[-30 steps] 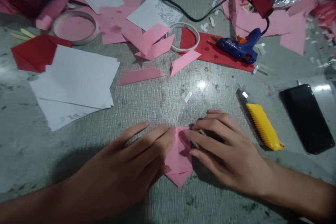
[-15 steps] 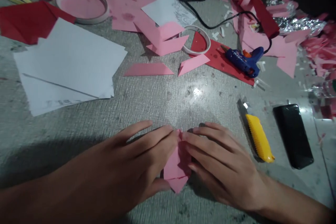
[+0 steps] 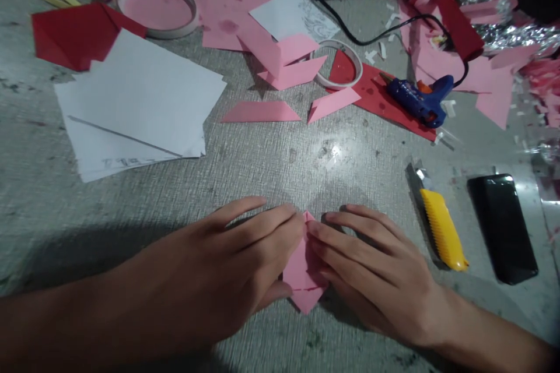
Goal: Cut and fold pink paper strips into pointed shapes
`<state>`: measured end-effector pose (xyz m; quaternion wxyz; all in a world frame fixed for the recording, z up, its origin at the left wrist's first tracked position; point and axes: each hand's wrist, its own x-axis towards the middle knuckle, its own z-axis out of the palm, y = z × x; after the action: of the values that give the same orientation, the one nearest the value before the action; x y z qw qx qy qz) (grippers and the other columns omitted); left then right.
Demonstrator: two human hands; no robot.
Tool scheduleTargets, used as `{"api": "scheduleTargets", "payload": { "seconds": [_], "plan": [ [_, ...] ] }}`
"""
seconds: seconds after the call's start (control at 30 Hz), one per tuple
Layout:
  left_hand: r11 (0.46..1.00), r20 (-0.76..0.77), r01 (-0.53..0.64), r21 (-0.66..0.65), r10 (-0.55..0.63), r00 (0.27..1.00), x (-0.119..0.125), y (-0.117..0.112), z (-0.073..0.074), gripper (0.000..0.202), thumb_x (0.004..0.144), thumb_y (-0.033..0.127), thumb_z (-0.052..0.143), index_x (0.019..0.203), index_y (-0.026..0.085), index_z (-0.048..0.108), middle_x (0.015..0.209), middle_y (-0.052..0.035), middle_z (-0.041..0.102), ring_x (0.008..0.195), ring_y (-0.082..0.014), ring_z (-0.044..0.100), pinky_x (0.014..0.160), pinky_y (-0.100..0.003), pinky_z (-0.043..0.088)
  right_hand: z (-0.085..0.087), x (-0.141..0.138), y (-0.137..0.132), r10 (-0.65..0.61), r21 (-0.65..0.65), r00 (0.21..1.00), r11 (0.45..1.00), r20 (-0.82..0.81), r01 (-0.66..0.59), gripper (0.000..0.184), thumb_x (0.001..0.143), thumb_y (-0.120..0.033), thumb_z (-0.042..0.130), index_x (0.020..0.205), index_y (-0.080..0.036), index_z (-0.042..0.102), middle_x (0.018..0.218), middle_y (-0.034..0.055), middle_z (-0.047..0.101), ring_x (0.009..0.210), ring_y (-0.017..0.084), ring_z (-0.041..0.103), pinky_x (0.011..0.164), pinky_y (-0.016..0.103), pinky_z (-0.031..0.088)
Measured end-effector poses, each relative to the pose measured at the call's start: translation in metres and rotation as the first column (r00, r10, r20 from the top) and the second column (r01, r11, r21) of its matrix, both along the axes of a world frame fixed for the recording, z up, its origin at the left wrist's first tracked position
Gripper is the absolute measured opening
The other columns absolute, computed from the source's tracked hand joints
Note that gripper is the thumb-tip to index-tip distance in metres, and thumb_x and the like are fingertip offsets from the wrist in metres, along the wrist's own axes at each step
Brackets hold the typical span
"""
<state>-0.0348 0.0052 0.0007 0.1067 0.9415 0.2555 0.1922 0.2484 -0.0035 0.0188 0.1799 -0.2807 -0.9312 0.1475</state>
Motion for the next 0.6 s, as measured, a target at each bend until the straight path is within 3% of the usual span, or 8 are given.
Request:
{"api": "scheduleTargets", "payload": {
  "seconds": [0.27,0.6],
  "plan": [
    [1.0,-0.024,0.011,-0.002,-0.011,1.0,-0.001,0.001,0.0008,0.04,0.11,0.037,0.058,0.138,0.01,0.066,0.146,-0.0071,0.068,0.139,-0.0236,0.056,0.122,-0.04,0.039,-0.0009,0.0022,-0.0008,0.015,-0.022,1.0,1.0,0.008,-0.014,0.019,0.099,-0.011,0.067,0.115,-0.013,0.076,0.142,0.0068,0.074,0.132,0.028,0.064,0.12,0.051,0.047],
    [0.999,-0.07,-0.008,-0.046,0.004,0.998,0.0026,0.0031,0.0023,0.044,0.11,0.041,0.057,0.143,0.013,0.065,0.151,-0.0065,0.067,0.139,-0.0242,0.061,0.118,-0.041,0.046,0.0019,-0.0018,0.0005,-0.015,0.0,1.0,1.0,-0.002,0.015,0.02,0.097,-0.01,0.067,0.115,-0.013,0.076,0.134,0.0064,0.079,0.125,0.028,0.07,0.115,0.051,0.054]
  ]
}}
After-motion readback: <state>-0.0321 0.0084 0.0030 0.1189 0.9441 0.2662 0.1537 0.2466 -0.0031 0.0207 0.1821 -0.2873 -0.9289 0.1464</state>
